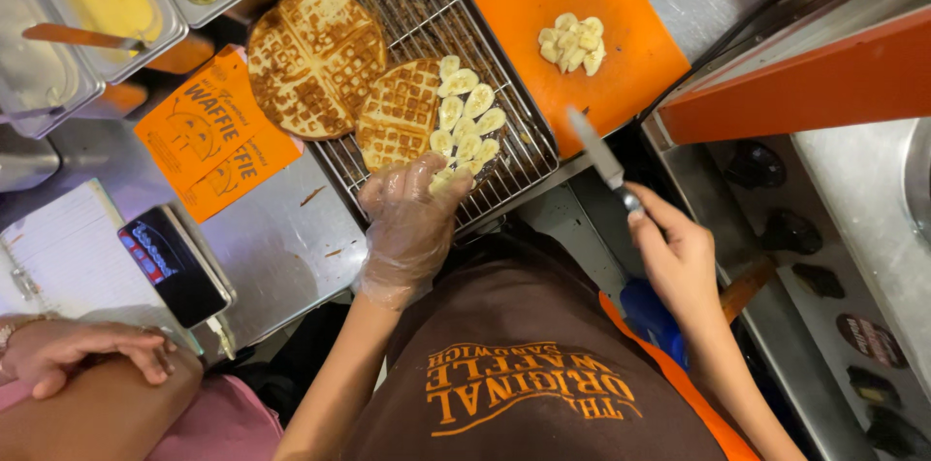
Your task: The person spreads a dark chocolate-like spread onto a waffle using a spatula, then places sliced bananas on top. They repeat this process for a second waffle, adding more spread and fruit. Finally, the person folds the waffles and places them into orange paper wrappers.
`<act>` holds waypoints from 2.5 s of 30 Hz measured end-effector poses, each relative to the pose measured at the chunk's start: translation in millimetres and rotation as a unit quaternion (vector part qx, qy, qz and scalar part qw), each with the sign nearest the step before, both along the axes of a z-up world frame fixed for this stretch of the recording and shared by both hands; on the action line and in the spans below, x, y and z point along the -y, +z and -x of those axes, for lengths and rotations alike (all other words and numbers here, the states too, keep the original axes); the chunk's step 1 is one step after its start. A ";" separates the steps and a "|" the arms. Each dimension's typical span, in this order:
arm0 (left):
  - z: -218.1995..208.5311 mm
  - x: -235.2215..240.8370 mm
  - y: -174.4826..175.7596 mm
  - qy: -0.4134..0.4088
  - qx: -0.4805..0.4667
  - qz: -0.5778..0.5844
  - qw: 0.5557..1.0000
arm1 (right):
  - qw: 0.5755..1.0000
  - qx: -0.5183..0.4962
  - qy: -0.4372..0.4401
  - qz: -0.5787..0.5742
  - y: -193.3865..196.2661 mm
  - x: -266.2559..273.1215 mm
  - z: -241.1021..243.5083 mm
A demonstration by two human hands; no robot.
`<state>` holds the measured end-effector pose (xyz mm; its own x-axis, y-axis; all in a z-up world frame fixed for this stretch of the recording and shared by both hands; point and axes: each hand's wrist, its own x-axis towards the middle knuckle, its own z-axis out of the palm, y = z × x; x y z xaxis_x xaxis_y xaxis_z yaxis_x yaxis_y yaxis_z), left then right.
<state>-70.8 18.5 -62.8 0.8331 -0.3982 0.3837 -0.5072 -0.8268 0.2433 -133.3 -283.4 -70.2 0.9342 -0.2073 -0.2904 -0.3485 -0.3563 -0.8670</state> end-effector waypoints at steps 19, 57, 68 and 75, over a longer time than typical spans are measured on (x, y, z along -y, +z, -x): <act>-14.0 0.3 34.7 0.025 0.002 0.052 0.998 | 0.994 -0.003 -0.111 -0.015 -41.6 -10.3 -46.2; -16.1 -21.2 37.4 0.076 0.003 0.100 0.992 | 0.969 -0.029 -0.164 -0.182 -53.4 -8.1 -43.5; -12.7 -27.7 41.1 0.114 0.025 0.090 0.989 | 0.970 -0.014 -0.148 -0.190 -57.3 -6.5 -56.1; -9.1 -29.9 40.5 0.125 0.022 0.078 0.989 | 0.958 -0.011 -0.189 -0.217 -55.6 -9.9 -46.3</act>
